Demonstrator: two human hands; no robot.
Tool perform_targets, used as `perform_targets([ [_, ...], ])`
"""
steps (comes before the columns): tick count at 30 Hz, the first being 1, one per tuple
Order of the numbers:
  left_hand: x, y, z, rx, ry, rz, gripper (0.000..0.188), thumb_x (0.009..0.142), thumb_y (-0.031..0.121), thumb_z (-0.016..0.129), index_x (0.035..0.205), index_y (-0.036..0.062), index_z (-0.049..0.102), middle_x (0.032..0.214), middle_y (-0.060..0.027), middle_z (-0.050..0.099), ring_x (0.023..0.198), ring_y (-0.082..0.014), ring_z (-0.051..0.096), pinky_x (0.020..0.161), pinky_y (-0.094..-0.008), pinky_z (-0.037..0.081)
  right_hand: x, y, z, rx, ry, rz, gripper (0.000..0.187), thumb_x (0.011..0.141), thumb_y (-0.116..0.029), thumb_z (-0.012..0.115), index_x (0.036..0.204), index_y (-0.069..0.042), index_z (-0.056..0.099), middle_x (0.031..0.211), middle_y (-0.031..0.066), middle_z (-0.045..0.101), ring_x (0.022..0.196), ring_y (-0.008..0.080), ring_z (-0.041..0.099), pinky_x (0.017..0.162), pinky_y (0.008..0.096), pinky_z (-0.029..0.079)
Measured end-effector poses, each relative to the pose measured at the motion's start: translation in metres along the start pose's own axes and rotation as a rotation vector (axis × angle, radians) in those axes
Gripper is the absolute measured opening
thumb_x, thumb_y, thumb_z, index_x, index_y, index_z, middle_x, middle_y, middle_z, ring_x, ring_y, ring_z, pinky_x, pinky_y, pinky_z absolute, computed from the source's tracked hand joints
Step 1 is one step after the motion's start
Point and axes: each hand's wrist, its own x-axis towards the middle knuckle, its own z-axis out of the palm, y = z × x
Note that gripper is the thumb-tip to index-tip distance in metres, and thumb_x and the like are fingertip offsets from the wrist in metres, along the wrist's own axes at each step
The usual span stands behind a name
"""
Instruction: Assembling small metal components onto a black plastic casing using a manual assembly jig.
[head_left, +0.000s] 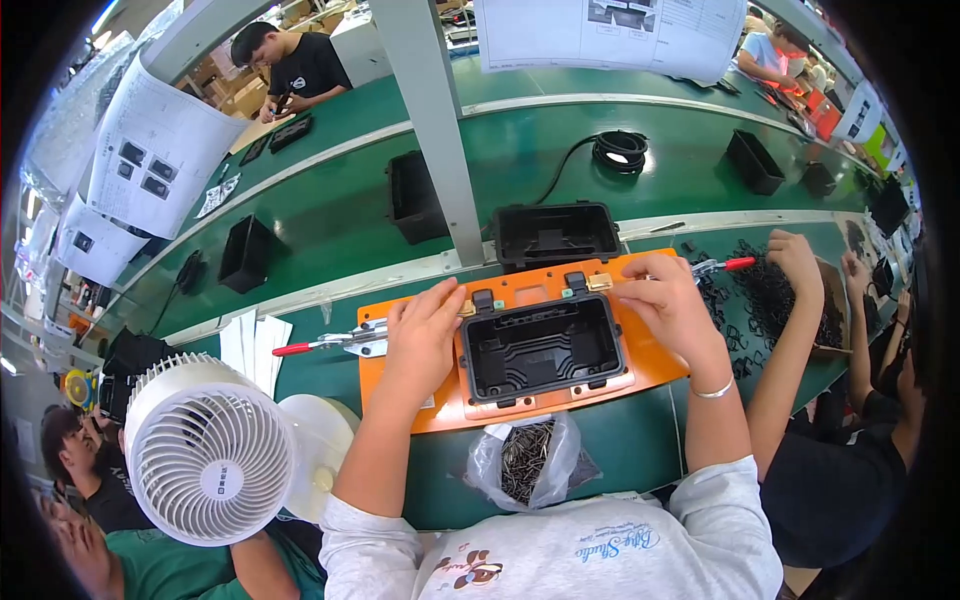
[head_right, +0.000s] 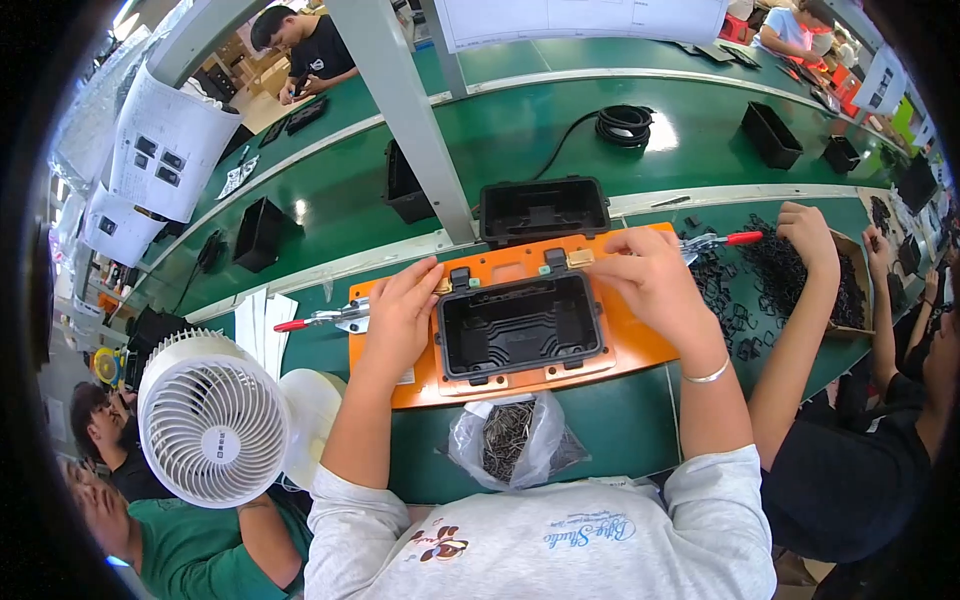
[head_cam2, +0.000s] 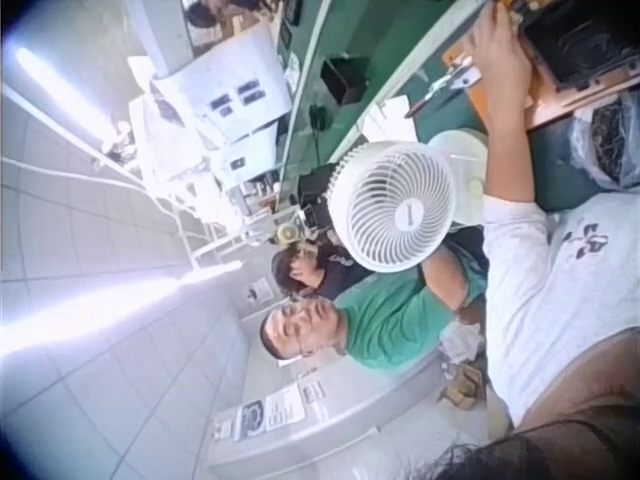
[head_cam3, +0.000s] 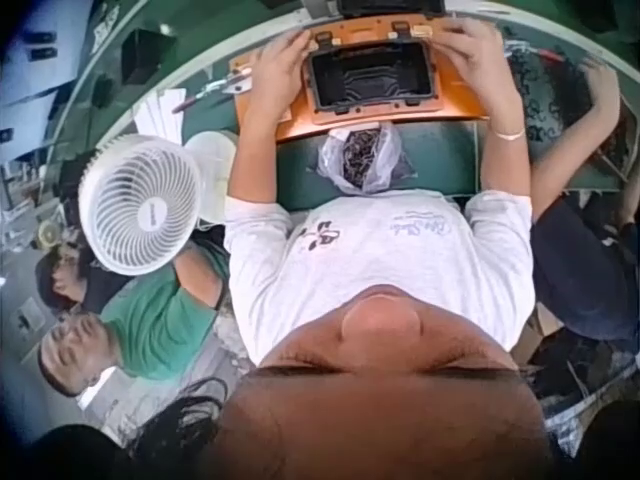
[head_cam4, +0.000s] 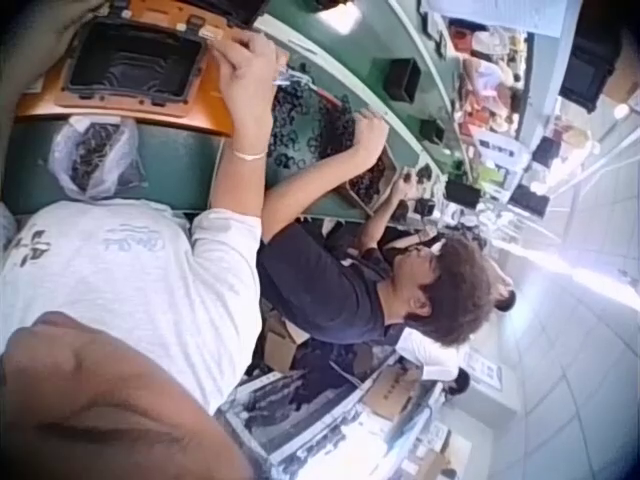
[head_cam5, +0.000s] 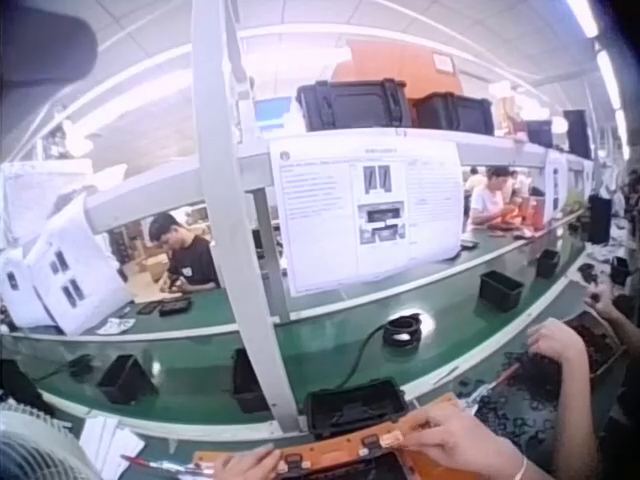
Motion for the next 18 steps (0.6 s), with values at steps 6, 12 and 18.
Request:
perform_targets([
  [6, 0.005, 0.007, -0.012, -0.128, -0.094, -0.085, 0.035, 0.082, -0.001, 0.057, 0.117, 0.0051, 0.061, 0.126, -0.0106, 0.056, 0.111, -0.0270, 0.055, 0.097, -0.0417, 0.036, -0.046, 0.032, -0.021, 0.091, 0.518, 0.753, 0.034, 0.081, -0.008, 0.069, 0.114, -0.002, 0.059, 0.110, 0.0083, 0.060, 0.099, 0.0173, 0.056, 0.087, 0.0308, 0.045],
  [12, 0.012, 0.004, -0.015, -0.004, -0.058, -0.123, 0.029, 0.083, 0.000, 0.059, 0.112, 0.0020, 0.061, 0.122, -0.0150, 0.058, 0.109, -0.0334, 0.056, 0.093, -0.0384, 0.042, -0.091, 0.075, -0.036, 0.501, 0.789, 1.094, 0.053, 0.089, -0.026, 0.065, 0.131, -0.002, 0.044, 0.124, 0.0087, 0.052, 0.106, 0.0128, 0.051, 0.081, 0.0285, 0.042],
  [18, 0.013, 0.007, -0.004, -0.289, -0.061, -0.262, 0.025, 0.087, 0.009, 0.060, 0.111, 0.0029, 0.062, 0.122, -0.0137, 0.057, 0.110, -0.0318, 0.055, 0.095, -0.0416, 0.039, -0.106, 0.093, -0.031, 0.973, 0.940, 1.100, 0.054, 0.090, -0.029, 0.063, 0.132, -0.005, 0.042, 0.122, 0.0110, 0.053, 0.112, 0.0224, 0.051, 0.090, 0.0374, 0.042],
])
